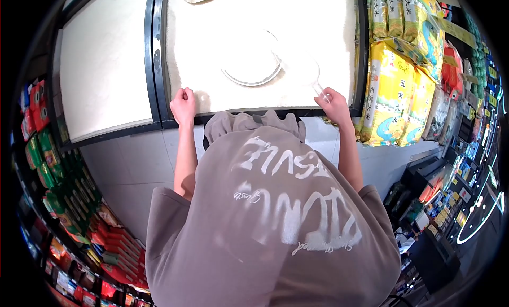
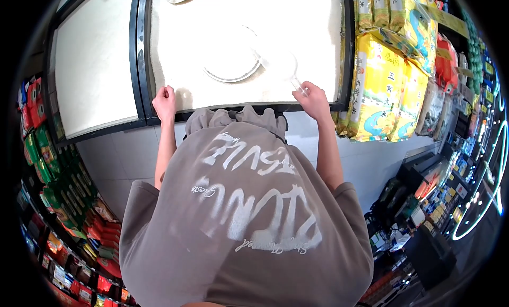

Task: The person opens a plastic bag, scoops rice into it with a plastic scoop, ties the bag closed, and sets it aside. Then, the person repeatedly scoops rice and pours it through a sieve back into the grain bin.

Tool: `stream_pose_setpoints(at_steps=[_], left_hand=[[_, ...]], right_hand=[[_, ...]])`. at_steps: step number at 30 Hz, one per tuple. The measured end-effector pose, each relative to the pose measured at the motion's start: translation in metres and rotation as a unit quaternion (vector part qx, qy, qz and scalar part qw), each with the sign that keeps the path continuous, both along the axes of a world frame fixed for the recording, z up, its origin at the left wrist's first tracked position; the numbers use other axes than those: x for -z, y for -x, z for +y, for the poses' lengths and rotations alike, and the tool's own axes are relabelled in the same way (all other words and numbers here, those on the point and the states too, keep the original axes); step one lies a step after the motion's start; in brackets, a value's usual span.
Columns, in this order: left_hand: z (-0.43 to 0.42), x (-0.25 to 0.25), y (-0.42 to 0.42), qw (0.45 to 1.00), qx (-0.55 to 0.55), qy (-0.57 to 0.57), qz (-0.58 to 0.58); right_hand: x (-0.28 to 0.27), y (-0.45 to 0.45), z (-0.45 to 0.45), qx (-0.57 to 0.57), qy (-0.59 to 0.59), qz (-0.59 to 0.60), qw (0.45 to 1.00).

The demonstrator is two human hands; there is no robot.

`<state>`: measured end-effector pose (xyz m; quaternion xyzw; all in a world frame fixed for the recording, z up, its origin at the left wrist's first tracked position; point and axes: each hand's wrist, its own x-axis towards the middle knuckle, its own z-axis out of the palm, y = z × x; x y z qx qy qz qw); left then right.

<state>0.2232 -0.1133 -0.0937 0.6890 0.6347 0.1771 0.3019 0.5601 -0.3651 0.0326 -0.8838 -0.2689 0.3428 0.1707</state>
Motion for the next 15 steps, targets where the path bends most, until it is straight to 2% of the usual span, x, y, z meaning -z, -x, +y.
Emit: stream_pose_setpoints(at_steps=[2,4,8,10,11,15], left_hand=[[0.0,0.0,0.0,1.0,0.001,0.008,0.008],[0.0,-0.001,0.0,1.0,-0.002,0.005,0.01],[0.0,-0.002,-0.001,1.0,0.0,0.011,0.025],[0.0,-0.001,-0.002,1.0,-0.005,0.003,0.025],[0.001,0.0,0.0,0.999,0.005,0.02,0.029],[0.002,-0.003,0.001,0.999,-0.008,0.036,0.0]], right_hand=[[-0.001,0.0,-0.004,-0.002,0.006,-0.005,1.0],[0.003,-0.005,-0.01,0.072,0.022,0.016,0.997],[0.02,-0.025,-0.036,0.109,0.058,-0.002,0.992],[0.027,-0.037,-0.05,0.104,0.125,-0.083,0.983],[0.034,-0.041,-0.058,0.082,0.108,-0.152,0.979],[0.048,-0.06,-0.07,0.127,0.21,-0.071,0.967]])
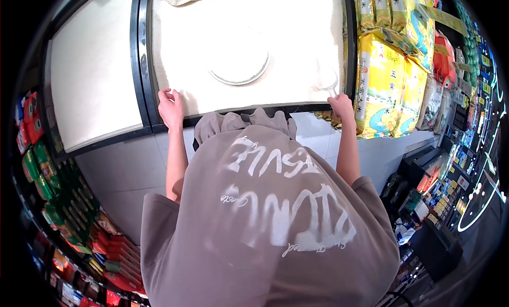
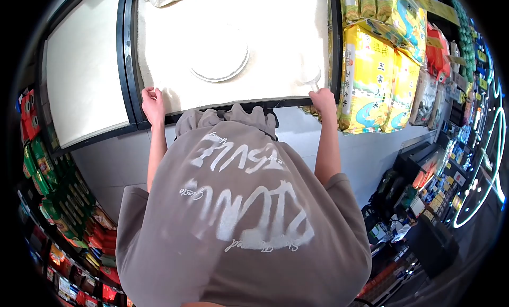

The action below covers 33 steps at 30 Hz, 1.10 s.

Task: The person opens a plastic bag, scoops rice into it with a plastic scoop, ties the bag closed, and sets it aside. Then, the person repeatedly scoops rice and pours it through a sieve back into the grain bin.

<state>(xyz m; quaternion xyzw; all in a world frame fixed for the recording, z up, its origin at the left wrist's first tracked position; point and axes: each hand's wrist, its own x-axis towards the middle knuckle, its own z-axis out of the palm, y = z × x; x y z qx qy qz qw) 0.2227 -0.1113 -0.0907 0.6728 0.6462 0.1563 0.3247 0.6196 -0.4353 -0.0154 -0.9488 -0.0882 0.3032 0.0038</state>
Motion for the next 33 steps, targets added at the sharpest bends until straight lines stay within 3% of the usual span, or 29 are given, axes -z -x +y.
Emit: stream_pose_setpoints(at_steps=[3,5,7,11,14,25,33], left_hand=[[-0.001,-0.005,-0.003,1.0,0.01,-0.008,0.012],[-0.001,-0.003,-0.003,1.0,0.012,-0.01,0.012],[0.0,0.002,0.0,1.0,0.01,-0.014,0.013],[-0.008,-0.002,0.012,0.999,0.042,-0.033,-0.004],[-0.014,-0.01,0.024,0.986,0.119,-0.017,0.112],[-0.01,-0.007,0.014,0.986,0.08,0.041,0.138],[-0.01,-0.007,0.016,0.989,0.086,0.026,0.117]], right_hand=[[0.015,0.001,0.026,0.038,0.006,0.087,0.995],[0.056,-0.001,0.033,0.072,-0.132,0.13,0.98],[0.092,0.002,0.05,0.175,-0.241,0.192,0.935],[0.105,0.011,0.089,0.247,-0.32,0.226,0.886],[0.1,0.017,0.087,0.287,-0.382,0.263,0.838],[-0.016,0.044,0.056,0.156,-0.402,0.258,0.865],[-0.014,0.07,0.087,0.086,-0.36,0.293,0.882]])
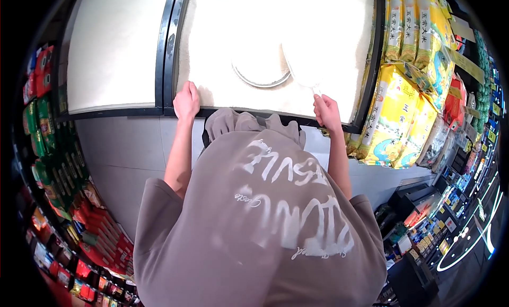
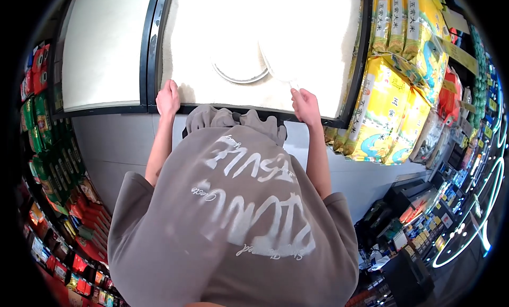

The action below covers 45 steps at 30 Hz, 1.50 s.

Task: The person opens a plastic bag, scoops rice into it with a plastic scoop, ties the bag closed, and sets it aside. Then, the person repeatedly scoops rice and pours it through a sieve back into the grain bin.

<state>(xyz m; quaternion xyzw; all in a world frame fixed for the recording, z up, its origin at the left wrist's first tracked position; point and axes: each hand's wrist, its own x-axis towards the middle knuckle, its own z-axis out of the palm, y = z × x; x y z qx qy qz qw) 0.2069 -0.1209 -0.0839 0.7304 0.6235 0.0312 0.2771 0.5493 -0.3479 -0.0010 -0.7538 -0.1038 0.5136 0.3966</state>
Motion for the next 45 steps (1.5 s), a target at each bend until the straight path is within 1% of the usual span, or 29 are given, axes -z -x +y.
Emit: stream_pose_setpoints(at_steps=[3,9,13,19,22,24,28,31,33,37,39,43,45], left_hand=[[0.0,0.0,0.0,1.0,-0.002,0.008,-0.002],[-0.001,-0.003,-0.002,1.0,-0.012,-0.009,-0.011],[-0.002,0.003,0.001,0.999,-0.007,-0.015,-0.029],[-0.002,0.003,0.002,0.998,-0.016,-0.021,-0.05],[-0.003,0.003,0.003,0.998,-0.016,-0.027,-0.051],[-0.003,0.003,0.002,0.998,-0.012,-0.041,-0.053],[-0.003,0.004,0.004,0.999,-0.005,-0.034,-0.04],[-0.002,0.003,0.003,0.999,-0.012,-0.028,-0.045],[-0.002,0.002,0.002,0.998,-0.011,-0.03,-0.045],[-0.003,0.003,0.002,0.998,-0.013,-0.029,-0.05],[-0.003,0.003,0.002,0.998,-0.013,-0.031,-0.051],[-0.002,0.002,0.001,0.999,-0.009,-0.027,-0.041],[-0.002,0.004,0.002,0.998,-0.01,-0.029,-0.048]], right_hand=[[-0.003,0.006,0.01,-0.027,0.02,-0.012,0.999],[-0.005,0.005,0.023,-0.044,0.043,-0.026,0.998],[-0.003,0.006,0.034,-0.054,0.055,-0.01,0.997],[0.001,0.017,0.046,-0.107,0.06,-0.032,0.992],[0.004,0.019,0.044,-0.102,0.059,-0.03,0.993],[0.001,0.017,0.04,-0.131,0.053,-0.019,0.99],[0.002,0.015,0.033,-0.116,0.061,-0.039,0.991],[0.001,0.011,0.028,-0.127,0.076,-0.035,0.988],[0.001,0.01,0.022,-0.153,0.084,-0.051,0.983],[-0.004,0.012,0.014,-0.14,0.103,-0.035,0.984],[-0.001,0.013,0.008,-0.156,0.083,-0.044,0.983],[-0.001,0.016,0.01,-0.155,0.09,-0.032,0.983],[-0.004,0.016,0.012,-0.18,0.102,-0.031,0.978]])
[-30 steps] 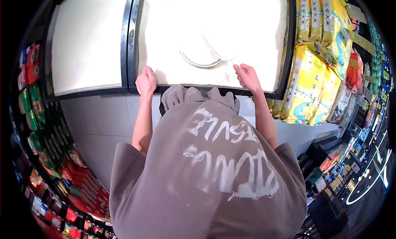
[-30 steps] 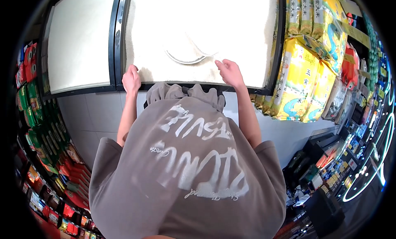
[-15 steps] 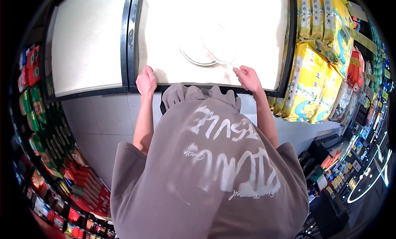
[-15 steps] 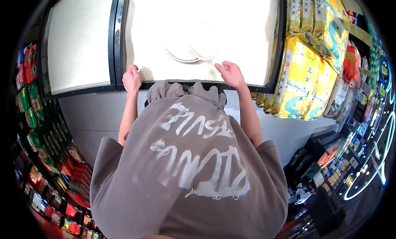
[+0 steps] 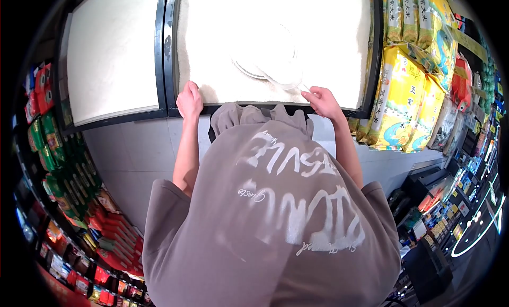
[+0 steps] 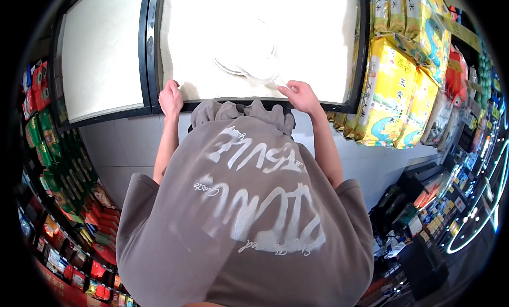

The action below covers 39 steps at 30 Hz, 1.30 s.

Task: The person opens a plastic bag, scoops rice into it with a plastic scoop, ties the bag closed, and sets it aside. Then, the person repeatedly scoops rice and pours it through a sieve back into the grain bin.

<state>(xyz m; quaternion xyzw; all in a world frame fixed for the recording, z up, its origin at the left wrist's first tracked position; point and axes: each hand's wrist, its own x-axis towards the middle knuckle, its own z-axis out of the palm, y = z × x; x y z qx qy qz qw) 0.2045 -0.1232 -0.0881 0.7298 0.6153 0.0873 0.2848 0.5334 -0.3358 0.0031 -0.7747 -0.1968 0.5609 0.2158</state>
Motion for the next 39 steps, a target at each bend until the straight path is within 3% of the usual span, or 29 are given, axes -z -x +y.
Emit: stream_pose_setpoints(at_steps=[9,22,30,39], left_hand=[[0.0,-0.004,-0.002,1.0,0.002,0.002,0.018],[0.001,-0.005,-0.004,1.0,-0.001,0.012,0.026],[0.0,-0.002,-0.003,0.999,0.002,0.007,0.034],[0.001,0.002,-0.001,0.999,0.002,-0.004,0.032]], right_hand=[[-0.001,-0.009,-0.024,-0.003,-0.038,0.01,0.999],[-0.014,-0.005,-0.035,-0.007,-0.005,-0.019,1.0],[-0.024,-0.017,-0.056,0.069,0.03,0.046,0.996],[-0.036,-0.032,-0.079,0.113,0.049,0.002,0.992]])
